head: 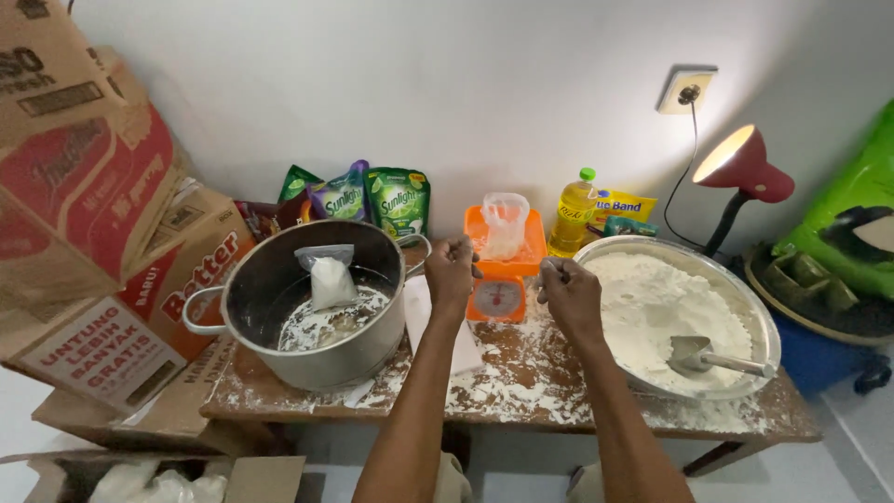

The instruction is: Weighing and bagging flour from a large bowl into small plastic bags using a scoop and a scale.

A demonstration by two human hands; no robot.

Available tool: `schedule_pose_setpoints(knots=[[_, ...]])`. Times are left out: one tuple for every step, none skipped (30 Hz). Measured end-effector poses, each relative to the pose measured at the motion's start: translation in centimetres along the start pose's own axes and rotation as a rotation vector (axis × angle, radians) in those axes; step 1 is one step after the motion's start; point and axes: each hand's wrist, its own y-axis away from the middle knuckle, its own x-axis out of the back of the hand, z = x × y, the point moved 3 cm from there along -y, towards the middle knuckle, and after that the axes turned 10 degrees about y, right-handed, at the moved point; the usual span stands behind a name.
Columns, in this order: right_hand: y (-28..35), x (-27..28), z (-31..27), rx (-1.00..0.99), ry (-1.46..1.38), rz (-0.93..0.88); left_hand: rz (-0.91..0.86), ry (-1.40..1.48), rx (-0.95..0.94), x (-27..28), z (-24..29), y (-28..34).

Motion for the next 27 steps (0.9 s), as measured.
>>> schedule_pose_setpoints(knots=[[-0.4,0.0,-0.1,-0.003,0.001,-0.002,0.001,-0.001,0.003,-0.1,-0.2,-0.8],[-0.8,0.0,-0.2,-0.008,0.026,0.008,0.006,-0.054,-0.020,-0.3,-0.2,-1.6],[-1.3,0.0,-0.4,-0.011,0.048,0.021,0.008,-0.107,-0.047,-0.5,-0.2,-2.5],[-2.1,-0.3,-0.1,-0.012,0.047,0.024,0.006,-0.109,-0.048,-0.7,0.1,-2.7],[-3.0,-0.5,0.3,-0.015,0.059,0.029,0.023,-0.105,-0.037,-1.0,0.4,-2.8],[-3.9,-0.7,0.6,-0.018,0.072,0.035,0.040,-0.100,-0.027,-1.2,0.7,-3.0],[-4.8,-0.8,0.8,-0.018,0.072,0.038,0.037,-0.099,-0.028,-1.4,0.3,-3.7],[-5.7,-1.0,0.8,0.031,0.061,0.048,0.024,-0.134,-0.018,-1.6,-0.1,-4.3],[-6.7,-1.4,0.6,0.086,0.047,0.051,0.019,-0.169,-0.014,-1.5,-0.4,-5.2],[-7.5,-1.3,0.3,0.093,0.043,0.049,0.024,-0.167,-0.020,-1.8,-0.1,-5.0],[-8.2,-1.4,0.1,0.102,0.070,0.046,0.024,-0.236,-0.048,-1.9,0.2,-4.7],[-9.0,-1.5,-0.1,0.111,0.097,0.043,0.025,-0.306,-0.075,-2.0,0.5,-4.5],[-9.3,-1.6,-0.4,0.109,0.095,0.033,0.034,-0.311,-0.070,-2.0,0.3,-4.5],[-9.7,-1.7,-0.8,0.125,0.116,0.025,0.025,-0.348,-0.089,-2.1,0.2,-4.4],[-10.1,-1.8,-1.3,0.143,0.137,0.020,0.013,-0.384,-0.109,-2.3,0.2,-4.5],[-9.9,-2.1,-1.1,0.141,0.134,0.013,0.019,-0.389,-0.107,-2.4,-0.1,-4.3],[-10.1,-2.4,-1.1,0.129,0.128,-0.015,0.014,-0.374,-0.089,-2.8,-0.2,-4.4],[-10.2,-2.6,-1.1,0.118,0.122,-0.043,0.010,-0.360,-0.071,-3.2,-0.3,-4.5],[-10.2,-2.8,-1.1,0.112,0.124,-0.046,0.009,-0.362,-0.064,-3.3,0.2,-4.3],[-10.2,-3.1,-1.1,0.117,0.110,-0.061,-0.014,-0.274,-0.014,-3.5,0.5,-4.0],[-10.4,-3.3,-1.3,0.128,0.096,-0.072,-0.037,-0.183,0.030,-4.0,0.9,-3.8],[-10.6,-3.3,-1.0,0.126,0.097,-0.072,-0.038,-0.183,0.032,-4.2,1.0,-3.8],[-10.9,-3.6,-0.7,0.119,0.119,-0.086,-0.048,-0.134,0.058,-4.3,1.2,-3.9],[-11.2,-3.8,-0.5,0.113,0.141,-0.101,-0.057,-0.084,0.084,-4.5,1.3,-4.0],[-11.7,-4.2,0.4,0.107,0.139,-0.100,-0.060,-0.088,0.087,-4.7,1.1,-4.0],[-12.1,-4.6,1.3,0.107,0.142,-0.110,-0.062,-0.052,0.114,-4.9,0.8,-4.1],[-12.7,-5.1,2.2,0.107,0.146,-0.120,-0.063,-0.016,0.142,-5.1,0.5,-4.2]])
